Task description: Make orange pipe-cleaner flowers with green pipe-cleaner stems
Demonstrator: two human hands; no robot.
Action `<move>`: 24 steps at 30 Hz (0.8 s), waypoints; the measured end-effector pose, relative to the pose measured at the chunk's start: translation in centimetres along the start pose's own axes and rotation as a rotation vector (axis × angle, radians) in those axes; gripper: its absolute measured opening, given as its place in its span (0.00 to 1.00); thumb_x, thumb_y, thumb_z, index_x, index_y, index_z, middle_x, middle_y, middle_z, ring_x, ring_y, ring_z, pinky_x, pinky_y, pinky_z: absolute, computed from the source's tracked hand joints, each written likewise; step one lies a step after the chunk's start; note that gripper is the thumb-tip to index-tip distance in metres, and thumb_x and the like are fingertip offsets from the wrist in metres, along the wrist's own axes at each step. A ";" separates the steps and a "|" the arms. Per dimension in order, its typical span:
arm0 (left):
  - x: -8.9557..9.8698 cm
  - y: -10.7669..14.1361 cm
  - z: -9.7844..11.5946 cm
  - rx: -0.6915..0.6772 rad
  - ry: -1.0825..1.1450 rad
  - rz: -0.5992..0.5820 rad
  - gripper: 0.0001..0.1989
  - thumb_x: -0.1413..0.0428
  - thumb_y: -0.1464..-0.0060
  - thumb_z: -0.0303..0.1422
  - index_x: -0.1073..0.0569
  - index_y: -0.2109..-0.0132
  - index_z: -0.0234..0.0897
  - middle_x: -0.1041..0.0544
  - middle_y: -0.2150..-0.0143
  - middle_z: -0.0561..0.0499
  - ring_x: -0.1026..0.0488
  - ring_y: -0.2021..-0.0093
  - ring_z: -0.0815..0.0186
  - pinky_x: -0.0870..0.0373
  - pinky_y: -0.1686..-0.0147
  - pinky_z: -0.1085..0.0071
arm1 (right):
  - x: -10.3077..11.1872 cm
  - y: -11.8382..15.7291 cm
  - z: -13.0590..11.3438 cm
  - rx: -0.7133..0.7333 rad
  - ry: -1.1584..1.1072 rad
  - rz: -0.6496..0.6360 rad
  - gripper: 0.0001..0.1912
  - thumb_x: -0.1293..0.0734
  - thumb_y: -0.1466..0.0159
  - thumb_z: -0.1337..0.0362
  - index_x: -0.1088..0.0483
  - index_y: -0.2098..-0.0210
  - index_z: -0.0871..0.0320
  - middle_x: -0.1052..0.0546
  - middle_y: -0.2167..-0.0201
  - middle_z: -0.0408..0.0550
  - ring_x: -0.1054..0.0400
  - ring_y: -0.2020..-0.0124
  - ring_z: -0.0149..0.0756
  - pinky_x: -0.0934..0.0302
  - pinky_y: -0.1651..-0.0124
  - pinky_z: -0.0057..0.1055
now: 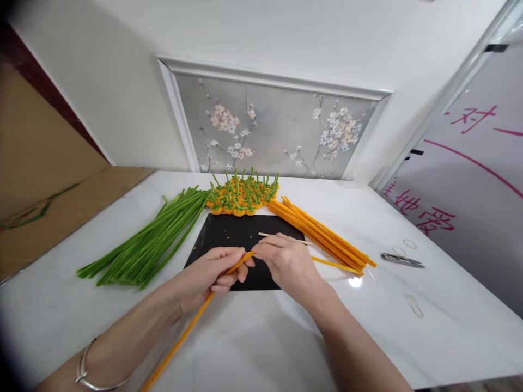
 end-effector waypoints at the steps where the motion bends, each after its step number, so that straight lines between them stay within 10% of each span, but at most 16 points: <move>1: 0.1 0.0 0.1 -0.013 -0.020 0.005 0.18 0.47 0.43 0.45 0.28 0.63 0.31 0.32 0.75 0.54 0.53 0.83 0.80 0.58 0.84 0.79 | -0.1 0.0 -0.1 -0.006 -0.003 -0.016 0.12 0.40 0.34 0.72 0.26 0.60 0.55 0.22 0.61 0.48 0.28 0.60 0.36 0.33 0.56 0.34; 24: 0.6 0.7 3.3 -0.403 -0.792 0.294 0.09 0.49 0.47 0.28 0.25 0.71 0.34 0.25 0.75 0.54 0.34 0.75 0.72 0.42 0.75 0.76 | -1.8 0.3 -0.3 -0.086 0.067 -0.170 0.10 0.42 0.32 0.68 0.29 0.62 0.56 0.25 0.65 0.48 0.30 0.63 0.34 0.37 0.60 0.28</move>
Point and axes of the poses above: each hand's wrist, its own y-axis away from the middle knuckle, its own x-axis out of the back of the hand, z = x × y, the point moved 9 cm from there along -y, towards the middle knuckle
